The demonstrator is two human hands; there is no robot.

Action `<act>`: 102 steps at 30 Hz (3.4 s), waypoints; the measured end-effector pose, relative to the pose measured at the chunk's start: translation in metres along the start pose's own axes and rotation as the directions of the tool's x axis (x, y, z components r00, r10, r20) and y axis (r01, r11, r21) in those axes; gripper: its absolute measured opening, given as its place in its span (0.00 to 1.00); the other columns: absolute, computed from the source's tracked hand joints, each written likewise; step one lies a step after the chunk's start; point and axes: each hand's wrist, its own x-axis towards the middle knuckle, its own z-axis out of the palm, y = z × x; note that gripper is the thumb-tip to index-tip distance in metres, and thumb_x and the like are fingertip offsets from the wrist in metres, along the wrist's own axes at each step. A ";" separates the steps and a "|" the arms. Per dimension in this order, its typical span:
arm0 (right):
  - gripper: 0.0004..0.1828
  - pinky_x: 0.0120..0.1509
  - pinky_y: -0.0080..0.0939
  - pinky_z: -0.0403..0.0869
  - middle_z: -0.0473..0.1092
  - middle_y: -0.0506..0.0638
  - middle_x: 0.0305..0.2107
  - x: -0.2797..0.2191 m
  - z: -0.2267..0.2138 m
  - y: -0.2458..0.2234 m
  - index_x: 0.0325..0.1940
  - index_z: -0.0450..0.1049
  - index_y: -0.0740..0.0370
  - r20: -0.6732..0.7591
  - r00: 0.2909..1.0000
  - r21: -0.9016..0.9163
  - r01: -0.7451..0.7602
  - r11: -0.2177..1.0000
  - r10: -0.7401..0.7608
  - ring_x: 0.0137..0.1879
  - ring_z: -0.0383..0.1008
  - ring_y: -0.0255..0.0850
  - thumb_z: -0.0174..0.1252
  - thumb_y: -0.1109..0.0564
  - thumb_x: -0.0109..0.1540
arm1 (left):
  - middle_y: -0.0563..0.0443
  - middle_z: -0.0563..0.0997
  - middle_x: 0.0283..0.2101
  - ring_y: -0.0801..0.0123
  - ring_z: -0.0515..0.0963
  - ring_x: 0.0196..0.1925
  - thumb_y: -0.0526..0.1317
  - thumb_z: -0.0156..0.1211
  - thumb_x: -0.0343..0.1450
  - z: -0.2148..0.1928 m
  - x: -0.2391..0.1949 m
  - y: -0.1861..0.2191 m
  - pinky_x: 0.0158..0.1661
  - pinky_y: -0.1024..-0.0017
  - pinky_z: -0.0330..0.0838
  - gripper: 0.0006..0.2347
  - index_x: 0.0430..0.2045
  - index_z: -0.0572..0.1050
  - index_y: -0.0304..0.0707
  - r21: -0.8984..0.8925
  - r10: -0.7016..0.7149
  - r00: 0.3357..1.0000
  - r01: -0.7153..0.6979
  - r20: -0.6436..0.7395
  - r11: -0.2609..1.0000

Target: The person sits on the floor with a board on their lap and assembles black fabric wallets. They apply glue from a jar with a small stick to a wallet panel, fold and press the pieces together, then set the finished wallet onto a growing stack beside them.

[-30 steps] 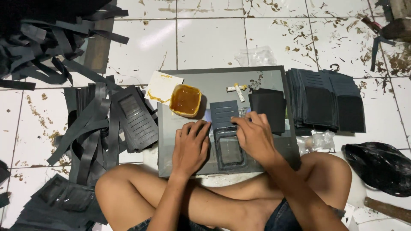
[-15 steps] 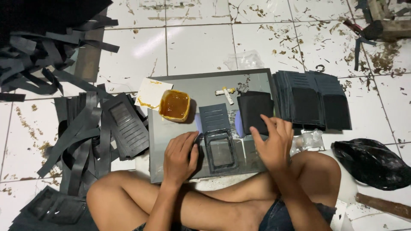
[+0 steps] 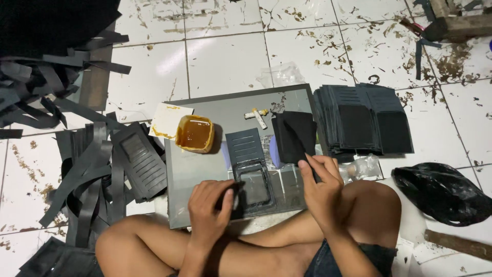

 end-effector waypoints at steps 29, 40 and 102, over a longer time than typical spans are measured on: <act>0.07 0.42 0.29 0.62 0.69 0.49 0.32 -0.161 -0.068 0.052 0.41 0.76 0.75 0.339 0.821 0.711 -0.543 0.446 0.459 0.37 0.63 0.32 0.55 0.65 0.66 | 0.55 0.74 0.26 0.75 0.69 0.28 0.38 0.64 0.69 0.071 -0.065 0.110 0.34 0.78 0.68 0.07 0.27 0.74 0.32 -0.493 -0.289 0.805 0.557 0.518 0.668; 0.04 0.50 0.29 0.67 0.72 0.51 0.37 -0.127 -0.085 0.062 0.44 0.72 0.68 0.163 0.794 0.871 -0.395 0.293 0.586 0.42 0.69 0.32 0.53 0.64 0.70 | 0.56 0.75 0.27 0.78 0.67 0.27 0.33 0.60 0.73 0.119 -0.005 0.079 0.28 0.79 0.62 0.03 0.35 0.77 0.32 -0.517 -0.476 0.804 0.595 0.357 0.616; 0.13 0.25 0.38 0.66 0.76 0.48 0.18 -0.025 0.048 -0.006 0.31 0.81 0.61 0.369 0.829 -0.279 -0.333 0.901 0.421 0.19 0.70 0.39 0.65 0.48 0.60 | 0.49 0.84 0.26 0.48 0.80 0.23 0.47 0.63 0.70 0.029 -0.005 0.000 0.28 0.56 0.72 0.11 0.22 0.77 0.40 0.352 -0.653 0.716 0.562 0.247 0.749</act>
